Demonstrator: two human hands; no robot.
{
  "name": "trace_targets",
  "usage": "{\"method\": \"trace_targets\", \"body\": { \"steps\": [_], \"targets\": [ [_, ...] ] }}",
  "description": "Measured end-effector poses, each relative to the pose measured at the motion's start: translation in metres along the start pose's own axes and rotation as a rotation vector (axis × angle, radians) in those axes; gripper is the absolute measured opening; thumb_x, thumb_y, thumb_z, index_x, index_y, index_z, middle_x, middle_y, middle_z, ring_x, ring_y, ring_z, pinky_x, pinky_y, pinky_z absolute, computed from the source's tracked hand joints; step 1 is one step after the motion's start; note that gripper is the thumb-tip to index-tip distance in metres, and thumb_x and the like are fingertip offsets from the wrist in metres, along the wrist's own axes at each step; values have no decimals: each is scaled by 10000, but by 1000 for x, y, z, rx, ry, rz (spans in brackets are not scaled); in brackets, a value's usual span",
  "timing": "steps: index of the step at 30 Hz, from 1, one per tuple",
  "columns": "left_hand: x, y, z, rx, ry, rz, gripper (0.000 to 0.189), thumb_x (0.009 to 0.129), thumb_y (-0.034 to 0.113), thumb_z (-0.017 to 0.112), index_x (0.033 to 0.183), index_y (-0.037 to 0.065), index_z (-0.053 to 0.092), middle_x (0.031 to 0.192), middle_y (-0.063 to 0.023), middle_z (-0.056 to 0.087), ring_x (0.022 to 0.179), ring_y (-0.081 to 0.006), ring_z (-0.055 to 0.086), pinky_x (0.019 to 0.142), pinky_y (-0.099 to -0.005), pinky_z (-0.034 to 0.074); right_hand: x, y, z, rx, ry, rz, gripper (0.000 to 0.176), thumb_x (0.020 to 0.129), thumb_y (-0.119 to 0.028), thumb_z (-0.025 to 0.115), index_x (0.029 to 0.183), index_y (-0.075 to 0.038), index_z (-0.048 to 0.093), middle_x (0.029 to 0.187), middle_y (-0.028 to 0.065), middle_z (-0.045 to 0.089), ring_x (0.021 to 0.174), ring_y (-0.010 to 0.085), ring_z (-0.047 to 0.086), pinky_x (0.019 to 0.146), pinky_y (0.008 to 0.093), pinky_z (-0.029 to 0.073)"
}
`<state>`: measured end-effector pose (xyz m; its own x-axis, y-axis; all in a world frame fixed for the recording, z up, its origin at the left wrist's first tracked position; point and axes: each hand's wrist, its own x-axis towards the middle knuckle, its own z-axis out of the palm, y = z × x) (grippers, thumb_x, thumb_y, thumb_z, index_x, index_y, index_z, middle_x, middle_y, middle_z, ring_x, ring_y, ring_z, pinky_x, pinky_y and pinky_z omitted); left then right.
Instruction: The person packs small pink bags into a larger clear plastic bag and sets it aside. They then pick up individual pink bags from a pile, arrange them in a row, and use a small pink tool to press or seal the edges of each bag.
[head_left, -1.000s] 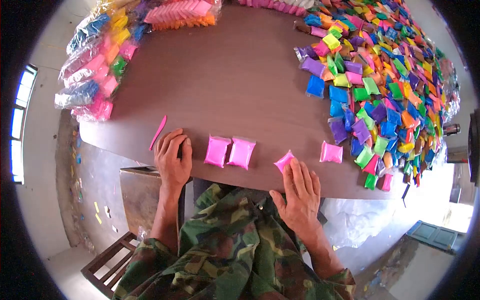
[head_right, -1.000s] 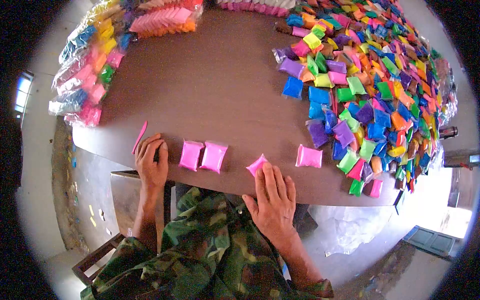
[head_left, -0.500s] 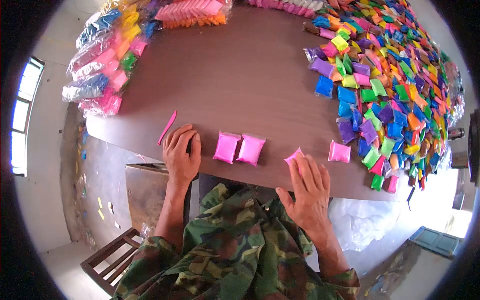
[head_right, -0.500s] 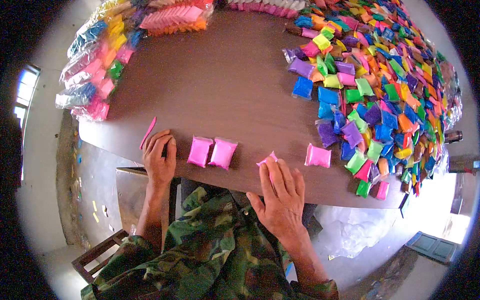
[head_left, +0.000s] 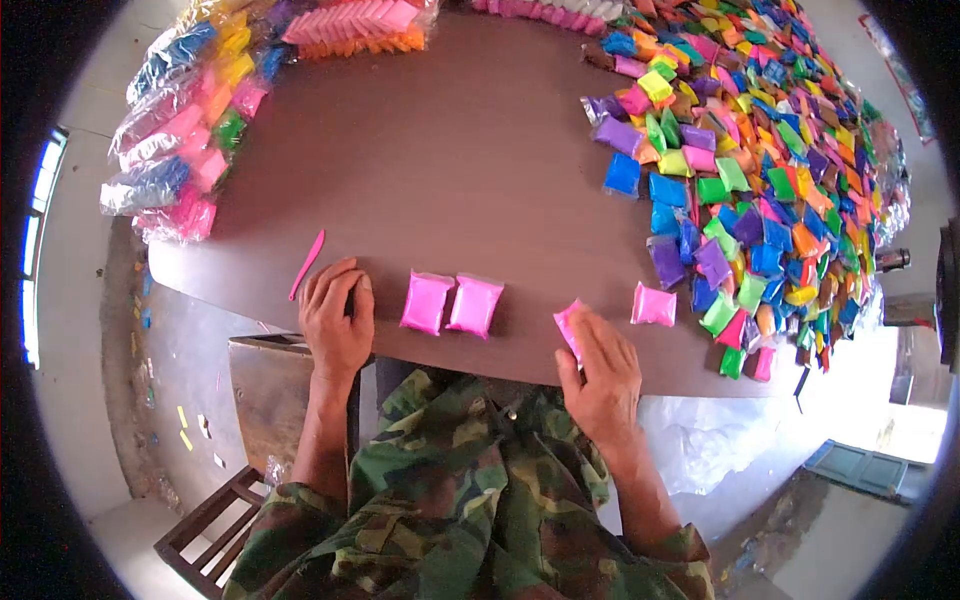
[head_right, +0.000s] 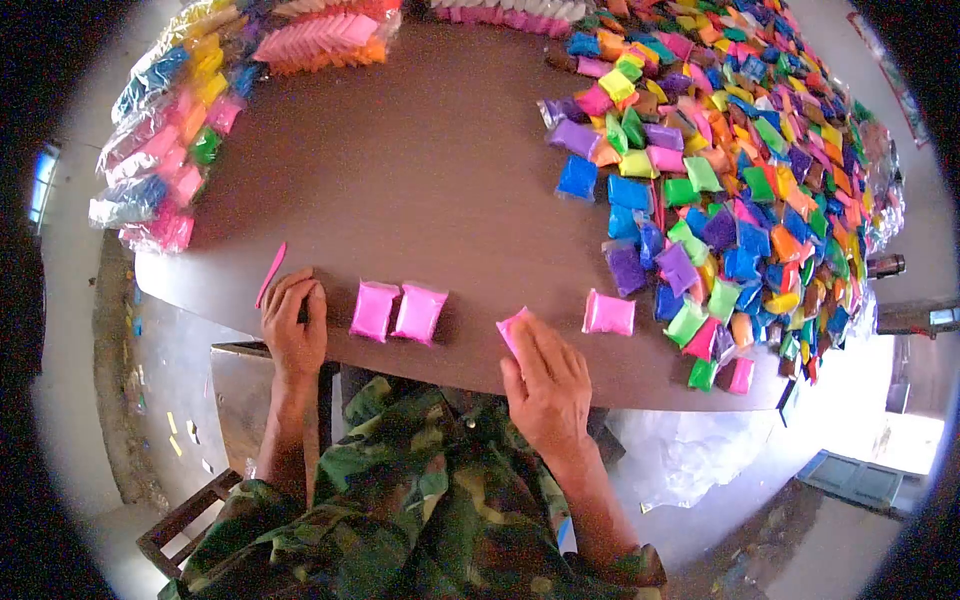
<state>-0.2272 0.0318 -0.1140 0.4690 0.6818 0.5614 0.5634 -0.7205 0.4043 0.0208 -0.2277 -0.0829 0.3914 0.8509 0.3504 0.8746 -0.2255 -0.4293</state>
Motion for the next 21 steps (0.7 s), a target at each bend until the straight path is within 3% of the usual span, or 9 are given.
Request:
{"method": "trace_targets", "body": {
  "steps": [1,4,5,8,9,15,18,21],
  "targets": [
    [-1,-1,0,-6,1,5,127,972,107,729,1058,17,755,1203,-132,769,1131,-363,702,1013,-478,523,0,1,-1,17,44,31,471,924,-70,771,1382,-13,676,1436,195,673,1259,374,681,1027,462,562],
    [-1,-2,2,7,13,12,130,971,108,730,1061,17,756,1206,-132,770,1131,-363,703,1006,-475,527,-6,9,-2,190,148,177,422,948,-39,745,1363,0,679,1438,244,653,1266,406,663,1024,452,576],
    [-2,-3,3,-7,27,4,131,970,103,731,1062,14,757,1201,-135,772,1124,-361,706,1002,-474,529,-7,8,-7,226,154,258,399,988,-18,717,1384,7,671,1356,224,694,1193,364,705,987,397,603],
    [-1,-1,3,-12,37,2,131,966,94,734,1061,7,758,1190,-137,776,1111,-357,712,1000,-470,532,-13,8,-13,546,152,490,392,1020,-25,707,1408,8,665,1250,150,727,1120,266,722,961,344,606],
    [-1,-1,2,-8,42,5,129,964,92,736,1059,7,759,1186,-137,777,1106,-356,714,997,-467,534,-14,12,-11,620,138,515,411,1042,-44,705,1444,15,644,1167,82,724,1033,193,712,918,304,608],
    [-1,-2,4,-17,62,2,122,957,87,744,1046,7,767,1170,-137,781,1088,-350,723,986,-452,543,-5,12,-23,934,-180,724,449,1043,-78,729,1478,-17,636,1297,133,739,1045,160,719,883,286,605],
    [-2,-1,5,-12,64,-3,121,954,85,748,1043,6,768,1168,-135,782,1088,-348,723,983,-452,544,12,4,-28,688,-227,611,442,1036,-94,730,1465,-28,647,1338,178,738,1098,245,746,945,352,608],
    [-1,-1,3,-1,59,-1,117,954,84,749,1041,7,768,1174,-132,781,1095,-345,722,985,-454,543,20,6,-25,295,-102,287,426,1020,-121,723,1431,-27,663,1395,213,699,1209,376,708,1066,455,561]
  ]
}}
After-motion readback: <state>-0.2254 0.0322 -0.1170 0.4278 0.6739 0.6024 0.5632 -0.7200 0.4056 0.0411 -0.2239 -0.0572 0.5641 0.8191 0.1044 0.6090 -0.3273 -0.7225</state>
